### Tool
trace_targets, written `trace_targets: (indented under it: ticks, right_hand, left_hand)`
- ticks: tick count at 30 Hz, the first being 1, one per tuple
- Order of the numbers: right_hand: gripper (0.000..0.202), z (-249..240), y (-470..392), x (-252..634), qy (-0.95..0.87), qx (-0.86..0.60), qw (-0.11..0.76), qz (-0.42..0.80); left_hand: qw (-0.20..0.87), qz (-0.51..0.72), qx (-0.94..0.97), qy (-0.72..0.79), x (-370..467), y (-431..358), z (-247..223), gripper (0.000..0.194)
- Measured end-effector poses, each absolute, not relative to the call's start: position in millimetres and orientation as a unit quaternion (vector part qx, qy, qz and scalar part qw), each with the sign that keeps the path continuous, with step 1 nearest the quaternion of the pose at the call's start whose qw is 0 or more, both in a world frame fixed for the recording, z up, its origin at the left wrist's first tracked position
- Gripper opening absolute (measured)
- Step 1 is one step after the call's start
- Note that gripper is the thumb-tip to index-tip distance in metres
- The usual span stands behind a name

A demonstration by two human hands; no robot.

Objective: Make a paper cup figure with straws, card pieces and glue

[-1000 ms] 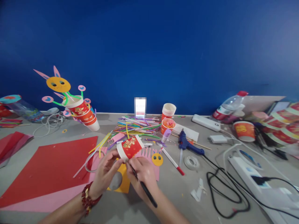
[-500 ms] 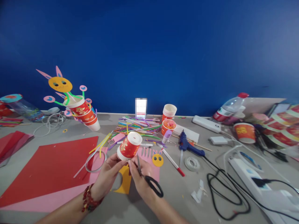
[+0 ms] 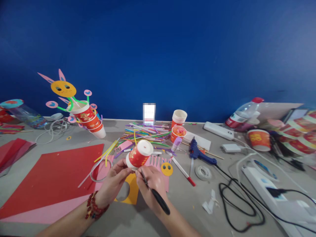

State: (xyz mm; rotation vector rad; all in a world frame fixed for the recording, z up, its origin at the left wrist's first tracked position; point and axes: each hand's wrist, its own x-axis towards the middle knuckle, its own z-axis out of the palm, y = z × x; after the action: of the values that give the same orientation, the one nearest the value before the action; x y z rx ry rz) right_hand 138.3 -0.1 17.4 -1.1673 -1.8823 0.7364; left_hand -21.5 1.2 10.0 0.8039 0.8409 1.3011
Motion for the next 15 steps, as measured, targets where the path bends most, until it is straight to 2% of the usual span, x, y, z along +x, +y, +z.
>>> trace_targets:
  ticks: [5, 9, 12, 15]
  right_hand:
    - [0.034, 12, -2, 130, -0.607, -0.473, 0.437, 0.465]
    - [0.038, 9, -1, 123, -0.514, -0.458, 0.465, 0.557]
    - [0.039, 8, 0, 122, -0.493, -0.454, 0.474, 0.571]
    - [0.033, 9, 0, 127, -0.558, -0.459, 0.467, 0.509]
  left_hand:
    - [0.653, 0.569, 0.349, 0.358, -18, 1, 9, 0.025]
    - [0.676, 0.567, 0.330, 0.337, -15, 0, 9, 0.024]
    - [0.691, 0.575, 0.300, 0.320, -12, -1, 8, 0.023]
    - [0.707, 0.574, 0.271, 0.313, -11, 0, 6, 0.023]
